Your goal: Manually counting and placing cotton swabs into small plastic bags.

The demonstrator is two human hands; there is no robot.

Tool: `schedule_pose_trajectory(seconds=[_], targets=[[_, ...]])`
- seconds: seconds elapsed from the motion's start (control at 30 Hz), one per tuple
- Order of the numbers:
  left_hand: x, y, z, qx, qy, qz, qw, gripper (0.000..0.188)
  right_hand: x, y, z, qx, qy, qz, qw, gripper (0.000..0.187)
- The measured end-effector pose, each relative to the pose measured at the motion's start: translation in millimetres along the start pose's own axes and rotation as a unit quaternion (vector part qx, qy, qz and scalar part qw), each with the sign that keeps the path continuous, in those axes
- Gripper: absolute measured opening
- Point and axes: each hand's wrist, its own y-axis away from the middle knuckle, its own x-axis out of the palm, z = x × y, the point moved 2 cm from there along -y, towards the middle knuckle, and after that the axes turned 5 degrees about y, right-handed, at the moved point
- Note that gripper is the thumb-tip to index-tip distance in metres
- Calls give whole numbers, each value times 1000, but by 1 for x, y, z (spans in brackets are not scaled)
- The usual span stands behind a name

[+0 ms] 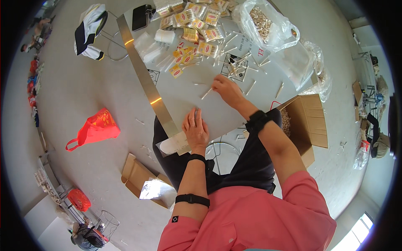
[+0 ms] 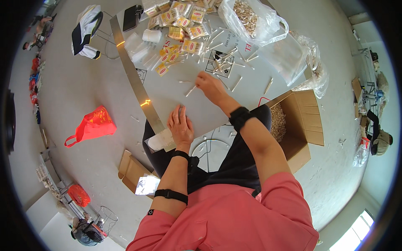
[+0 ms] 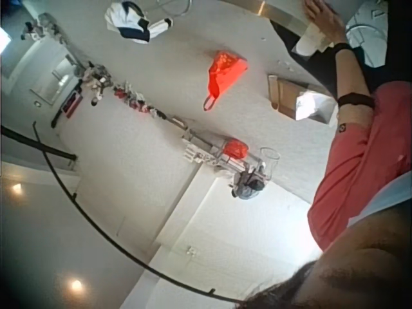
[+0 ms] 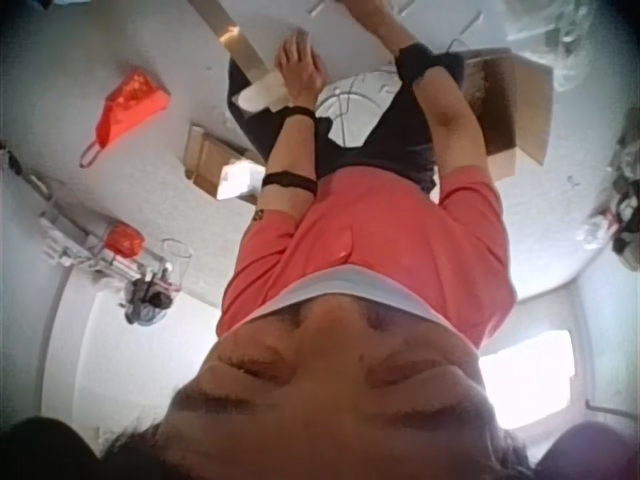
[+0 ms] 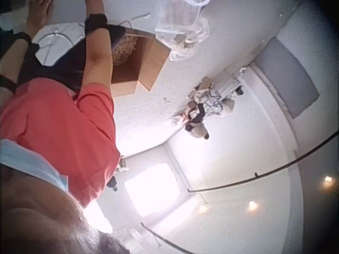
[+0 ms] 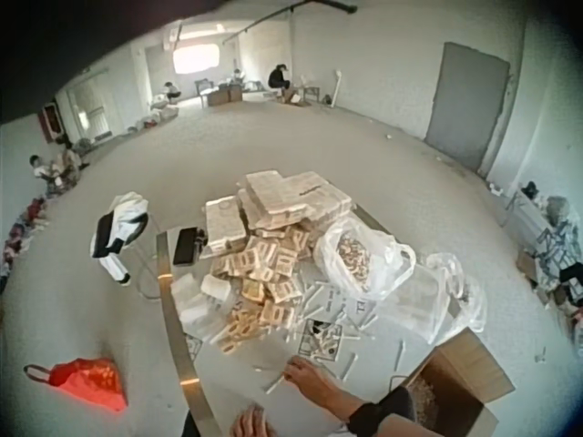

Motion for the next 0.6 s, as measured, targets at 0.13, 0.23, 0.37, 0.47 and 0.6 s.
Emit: schedule_pose_trajectory(seconds=[0.13,0.23,0.37,0.47,0.6], targets=[[0,-1,-3,2,-4,2,1000,47,6,29,-7,171,-124,-93,973,7],[0,-4,-3,9,-2,-9,1000,46,16,-4,8,132,-69,-66,987,3],[3,-4,-3,25,-18,-17,999,48,54,-46,22,106,141,35,984,6],[5,-2,-4,27,-15,-12,999,42,59,-37,37,83,187,27,978,8],[2,1,-1,25,-14,-4,1000,41,32,12,46,85,142,-13,986,5]])
